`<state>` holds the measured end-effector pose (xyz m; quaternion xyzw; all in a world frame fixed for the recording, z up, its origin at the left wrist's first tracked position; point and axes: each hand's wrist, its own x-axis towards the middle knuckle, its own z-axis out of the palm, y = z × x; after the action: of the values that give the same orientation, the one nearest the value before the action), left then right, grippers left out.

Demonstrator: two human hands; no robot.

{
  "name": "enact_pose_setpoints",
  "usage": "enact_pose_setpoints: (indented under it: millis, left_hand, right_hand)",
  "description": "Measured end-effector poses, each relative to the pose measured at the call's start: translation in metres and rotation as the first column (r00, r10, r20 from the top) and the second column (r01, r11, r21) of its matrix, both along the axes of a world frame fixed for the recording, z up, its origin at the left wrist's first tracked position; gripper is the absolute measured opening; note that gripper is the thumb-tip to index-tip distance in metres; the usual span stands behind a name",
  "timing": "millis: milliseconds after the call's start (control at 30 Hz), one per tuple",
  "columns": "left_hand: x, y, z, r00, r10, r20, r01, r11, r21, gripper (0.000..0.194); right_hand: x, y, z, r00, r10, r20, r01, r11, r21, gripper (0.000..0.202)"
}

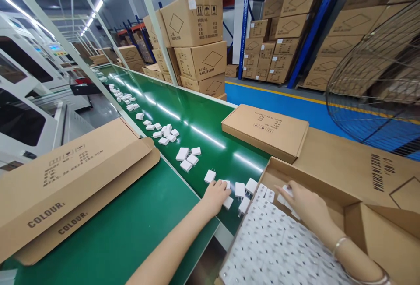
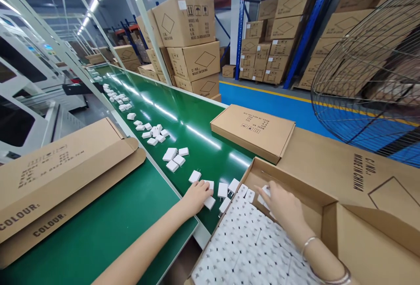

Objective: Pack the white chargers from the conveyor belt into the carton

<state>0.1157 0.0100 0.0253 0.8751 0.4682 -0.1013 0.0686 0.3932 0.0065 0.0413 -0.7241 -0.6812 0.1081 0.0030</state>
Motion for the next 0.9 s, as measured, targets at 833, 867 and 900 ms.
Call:
enact_pose_setpoints:
  millis: [833,867,900]
  left_hand:
    - [0.055,-0.059,0.056,0.431,-0.324,0.842,-0.095,0.912,0.400,0.022]
    - [0.062,-0.062,0.055,0.414,-0.353,0.839,-0.105,0.897,0.429,0.021]
    - [0.067,-0.064,0.053,0.415,-0.363,0.834,-0.119,0.887,0.446,0.021]
  right_hand:
    - [-0.074,-0.044,0.029,-0.219,-0.373,-0.902,-0.185,0.923,-0.337,0.033]
    - [-0.082,-0.049,0.030,-0.293,-0.476,-0.829,-0.225,0.877,-0.424,0.031]
    - [-0.087,-0.054,0.030,-0.354,-0.549,-0.757,-0.249,0.835,-0.490,0.029]
